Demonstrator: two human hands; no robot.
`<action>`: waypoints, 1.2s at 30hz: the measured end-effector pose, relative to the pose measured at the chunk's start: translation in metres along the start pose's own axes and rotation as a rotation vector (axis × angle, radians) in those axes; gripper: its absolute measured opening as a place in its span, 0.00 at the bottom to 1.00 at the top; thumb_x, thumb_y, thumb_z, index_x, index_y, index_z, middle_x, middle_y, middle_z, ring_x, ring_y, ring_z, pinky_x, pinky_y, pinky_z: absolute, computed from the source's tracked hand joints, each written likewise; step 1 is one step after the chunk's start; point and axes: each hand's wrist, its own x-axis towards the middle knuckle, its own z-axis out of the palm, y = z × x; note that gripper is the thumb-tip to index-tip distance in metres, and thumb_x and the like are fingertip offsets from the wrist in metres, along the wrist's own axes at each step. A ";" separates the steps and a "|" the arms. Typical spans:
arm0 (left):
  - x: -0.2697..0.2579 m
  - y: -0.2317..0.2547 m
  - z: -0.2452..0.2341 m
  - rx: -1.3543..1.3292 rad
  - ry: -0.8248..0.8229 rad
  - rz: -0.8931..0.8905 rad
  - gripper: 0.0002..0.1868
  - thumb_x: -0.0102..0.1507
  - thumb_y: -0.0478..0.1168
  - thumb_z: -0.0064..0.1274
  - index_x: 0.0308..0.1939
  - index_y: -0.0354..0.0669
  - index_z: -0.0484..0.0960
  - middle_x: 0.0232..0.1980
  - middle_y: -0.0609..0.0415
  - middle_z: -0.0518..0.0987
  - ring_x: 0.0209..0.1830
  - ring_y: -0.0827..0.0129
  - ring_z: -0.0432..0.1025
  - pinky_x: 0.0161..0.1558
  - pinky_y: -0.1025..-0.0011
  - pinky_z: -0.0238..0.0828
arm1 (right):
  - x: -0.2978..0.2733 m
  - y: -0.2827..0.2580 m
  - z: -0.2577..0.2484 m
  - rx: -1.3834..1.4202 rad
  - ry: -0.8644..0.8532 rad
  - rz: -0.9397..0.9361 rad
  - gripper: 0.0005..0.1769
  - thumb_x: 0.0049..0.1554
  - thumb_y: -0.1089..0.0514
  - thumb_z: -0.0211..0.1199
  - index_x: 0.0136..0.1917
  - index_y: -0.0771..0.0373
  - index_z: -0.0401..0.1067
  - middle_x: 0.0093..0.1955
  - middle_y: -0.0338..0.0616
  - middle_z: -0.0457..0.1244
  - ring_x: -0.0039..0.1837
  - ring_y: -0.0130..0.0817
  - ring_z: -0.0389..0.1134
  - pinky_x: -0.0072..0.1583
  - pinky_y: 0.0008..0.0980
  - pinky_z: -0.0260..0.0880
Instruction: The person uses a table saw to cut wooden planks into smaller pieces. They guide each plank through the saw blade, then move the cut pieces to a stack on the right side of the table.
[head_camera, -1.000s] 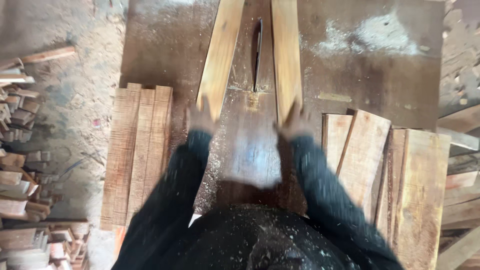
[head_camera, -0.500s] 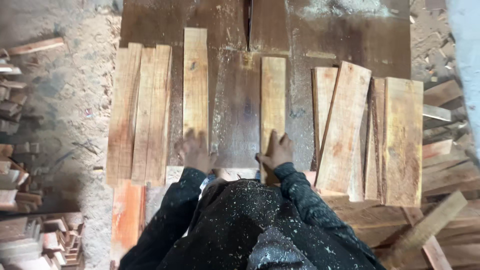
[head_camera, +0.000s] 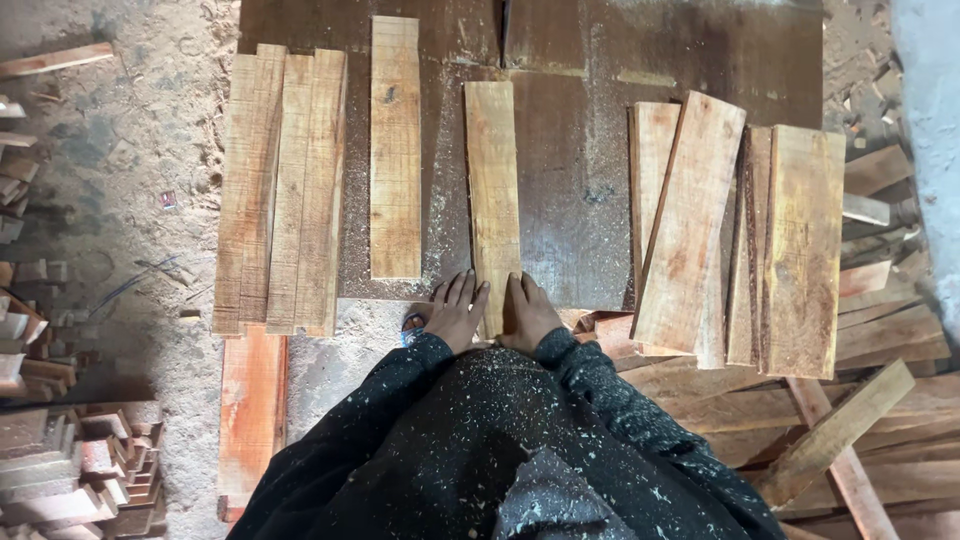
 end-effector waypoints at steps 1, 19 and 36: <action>0.000 -0.001 -0.001 -0.156 -0.041 -0.016 0.63 0.54 0.62 0.66 0.78 0.34 0.46 0.79 0.25 0.48 0.81 0.38 0.38 0.75 0.38 0.31 | -0.005 0.002 -0.001 -0.041 -0.021 -0.012 0.71 0.38 0.44 0.79 0.81 0.68 0.39 0.79 0.69 0.44 0.75 0.63 0.52 0.75 0.53 0.57; 0.041 -0.033 -0.047 -0.060 -0.060 0.016 0.64 0.53 0.65 0.64 0.79 0.36 0.45 0.80 0.30 0.48 0.83 0.46 0.38 0.75 0.40 0.29 | 0.031 0.021 -0.042 -0.228 -0.001 -0.096 0.69 0.36 0.43 0.80 0.80 0.61 0.45 0.80 0.56 0.46 0.83 0.51 0.42 0.78 0.57 0.42; 0.123 -0.057 -0.129 -0.023 -0.266 -0.145 0.63 0.53 0.61 0.65 0.81 0.45 0.42 0.83 0.40 0.37 0.84 0.52 0.33 0.74 0.33 0.26 | 0.122 0.038 -0.094 -0.382 0.004 -0.040 0.74 0.34 0.35 0.82 0.84 0.53 0.46 0.87 0.46 0.38 0.86 0.51 0.36 0.80 0.61 0.39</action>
